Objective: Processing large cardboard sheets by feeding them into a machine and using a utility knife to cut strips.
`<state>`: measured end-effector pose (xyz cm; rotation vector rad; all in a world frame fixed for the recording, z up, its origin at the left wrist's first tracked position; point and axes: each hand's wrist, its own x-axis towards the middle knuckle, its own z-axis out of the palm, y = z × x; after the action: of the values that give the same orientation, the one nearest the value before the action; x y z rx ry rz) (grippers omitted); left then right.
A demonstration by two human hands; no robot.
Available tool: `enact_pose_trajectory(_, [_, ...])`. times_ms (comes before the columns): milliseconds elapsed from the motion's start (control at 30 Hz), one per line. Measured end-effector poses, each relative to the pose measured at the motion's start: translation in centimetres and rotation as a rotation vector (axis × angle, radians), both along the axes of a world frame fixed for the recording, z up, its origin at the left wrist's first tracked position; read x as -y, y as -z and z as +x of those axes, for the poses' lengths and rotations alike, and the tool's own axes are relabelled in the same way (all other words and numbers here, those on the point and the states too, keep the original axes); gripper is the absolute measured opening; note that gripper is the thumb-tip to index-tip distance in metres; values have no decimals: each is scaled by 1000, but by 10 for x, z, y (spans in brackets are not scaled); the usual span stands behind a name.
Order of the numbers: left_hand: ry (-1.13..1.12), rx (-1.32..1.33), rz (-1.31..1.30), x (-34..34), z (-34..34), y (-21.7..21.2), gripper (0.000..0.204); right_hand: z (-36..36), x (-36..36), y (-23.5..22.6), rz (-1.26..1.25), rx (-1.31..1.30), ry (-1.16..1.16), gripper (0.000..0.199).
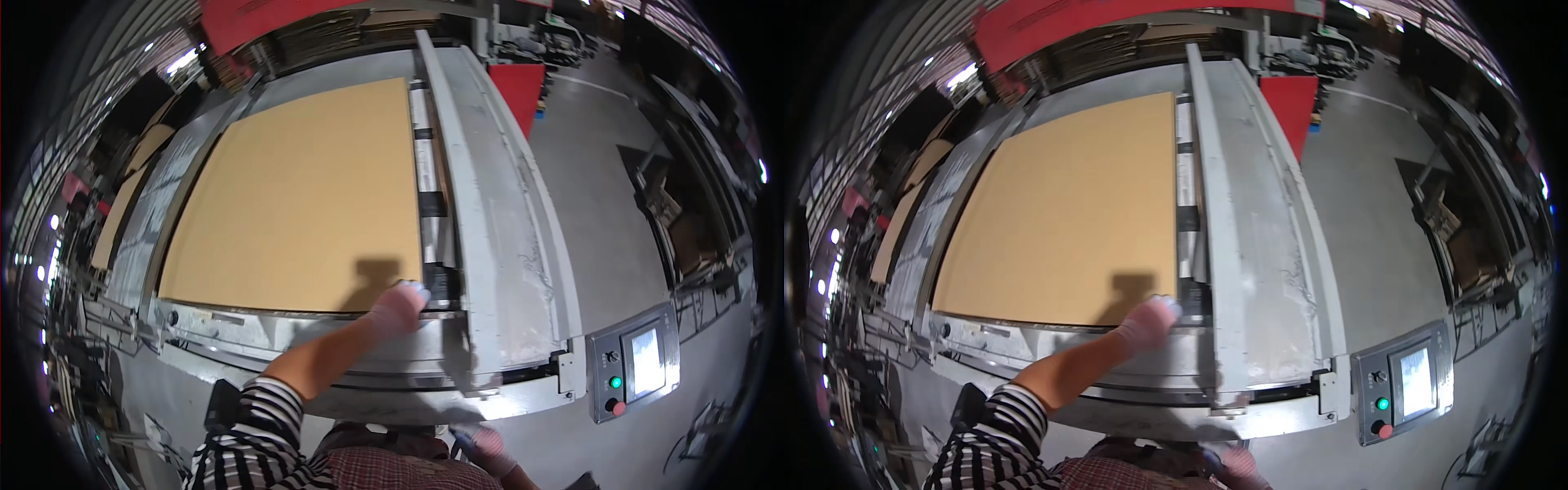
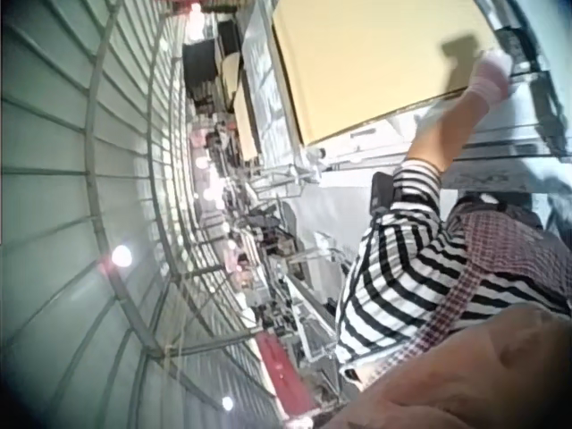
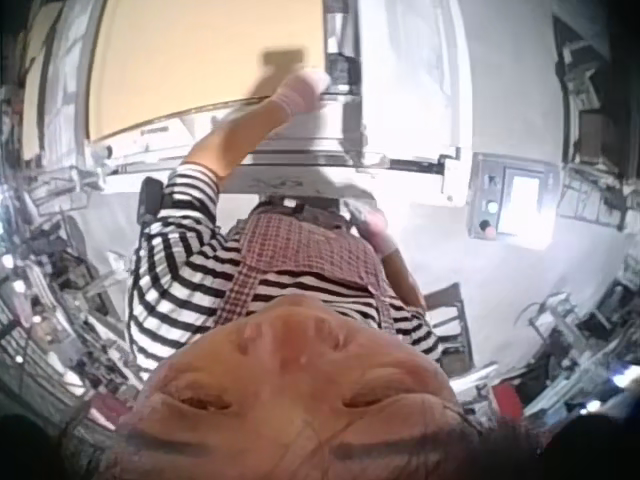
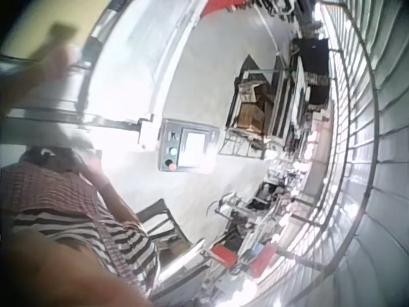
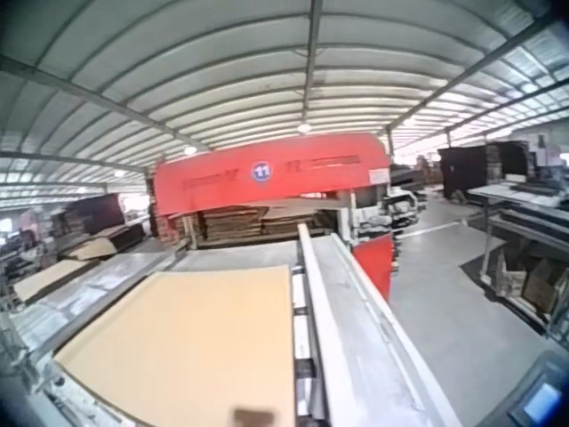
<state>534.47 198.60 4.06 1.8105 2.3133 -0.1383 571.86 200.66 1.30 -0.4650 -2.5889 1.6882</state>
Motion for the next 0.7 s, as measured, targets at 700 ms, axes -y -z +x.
enact_pose_trajectory(700, [-1285, -191, 278, 647, -548, 38, 54, -379, -37, 26, 791, 605, 549, 66])
